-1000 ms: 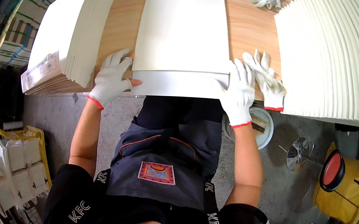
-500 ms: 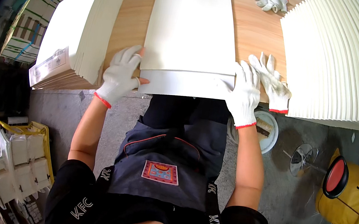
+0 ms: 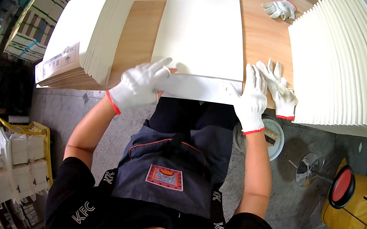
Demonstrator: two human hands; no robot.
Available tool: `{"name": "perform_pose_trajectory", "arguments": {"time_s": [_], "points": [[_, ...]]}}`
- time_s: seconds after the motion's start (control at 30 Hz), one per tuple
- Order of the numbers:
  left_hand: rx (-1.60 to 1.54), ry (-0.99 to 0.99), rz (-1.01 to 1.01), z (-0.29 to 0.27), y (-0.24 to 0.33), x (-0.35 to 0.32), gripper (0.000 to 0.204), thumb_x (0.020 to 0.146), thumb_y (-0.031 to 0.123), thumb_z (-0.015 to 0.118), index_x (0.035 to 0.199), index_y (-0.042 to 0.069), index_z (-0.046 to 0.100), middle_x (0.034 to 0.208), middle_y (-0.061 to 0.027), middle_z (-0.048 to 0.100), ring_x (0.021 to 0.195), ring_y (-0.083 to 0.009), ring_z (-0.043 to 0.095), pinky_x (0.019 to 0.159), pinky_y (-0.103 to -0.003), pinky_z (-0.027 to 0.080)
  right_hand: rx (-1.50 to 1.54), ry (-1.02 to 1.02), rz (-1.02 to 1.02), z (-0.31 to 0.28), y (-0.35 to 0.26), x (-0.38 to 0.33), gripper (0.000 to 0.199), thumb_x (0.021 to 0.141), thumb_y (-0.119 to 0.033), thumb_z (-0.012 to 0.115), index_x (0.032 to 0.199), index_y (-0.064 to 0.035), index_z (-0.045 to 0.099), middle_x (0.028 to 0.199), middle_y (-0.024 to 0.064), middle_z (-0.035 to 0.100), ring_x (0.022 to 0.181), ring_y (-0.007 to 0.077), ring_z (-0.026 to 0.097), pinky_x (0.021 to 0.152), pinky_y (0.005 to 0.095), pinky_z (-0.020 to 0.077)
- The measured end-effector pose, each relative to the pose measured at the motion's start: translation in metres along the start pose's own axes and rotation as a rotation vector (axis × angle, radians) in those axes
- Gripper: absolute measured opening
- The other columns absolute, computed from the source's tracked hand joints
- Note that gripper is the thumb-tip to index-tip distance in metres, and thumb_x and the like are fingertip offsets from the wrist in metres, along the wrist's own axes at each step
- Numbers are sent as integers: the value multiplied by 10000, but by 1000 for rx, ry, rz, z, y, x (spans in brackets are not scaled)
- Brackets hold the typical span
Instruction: The person repeatedly picks up a sheet of white paper, applies a white substance to its edge using a brush, and stacks it onto a growing pile. The process involves dipping the brush into a container and applying the substance to the paper before placing it on the stack.
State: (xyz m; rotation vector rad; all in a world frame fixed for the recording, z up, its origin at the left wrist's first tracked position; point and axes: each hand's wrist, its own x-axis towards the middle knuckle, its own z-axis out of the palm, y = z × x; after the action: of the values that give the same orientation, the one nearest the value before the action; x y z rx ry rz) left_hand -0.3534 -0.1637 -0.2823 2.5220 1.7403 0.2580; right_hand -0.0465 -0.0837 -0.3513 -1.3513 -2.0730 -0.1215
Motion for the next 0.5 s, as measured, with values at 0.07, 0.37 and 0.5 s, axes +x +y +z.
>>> {"name": "perform_pose_trajectory", "arguments": {"time_s": [0.07, 0.37, 0.5], "points": [[148, 85, 37, 6, 9, -1, 490, 689, 131, 727, 1160, 208, 617, 1150, -34, 645, 941, -278, 664, 678, -399, 562, 4, -67, -175, -13, -7, 17, 693, 805, -587, 675, 1143, 17, 630, 1162, 200, 634, 1127, 362, 576, 1013, 455, 427], [-367, -97, -222, 15, -56, 66, 294, 814, 371, 737, 856, 83, 693, 990, -71, 664, 931, -267, 650, 764, -378, 516, 382, -930, 148, -17, 0, 119, 511, 783, -558, 721, 946, -74, 712, 904, 104, 705, 868, 237, 650, 817, 381, 487], [-416, -278, -342, 8, -58, 79, 417, 764, 424, 791, 802, 38, 636, 1017, -71, 643, 963, -235, 641, 778, -363, 516, 456, -788, 216, 13, 16, 105, 409, 781, -472, 754, 864, -76, 689, 863, 92, 678, 812, 243, 626, 755, 379, 482]]}}
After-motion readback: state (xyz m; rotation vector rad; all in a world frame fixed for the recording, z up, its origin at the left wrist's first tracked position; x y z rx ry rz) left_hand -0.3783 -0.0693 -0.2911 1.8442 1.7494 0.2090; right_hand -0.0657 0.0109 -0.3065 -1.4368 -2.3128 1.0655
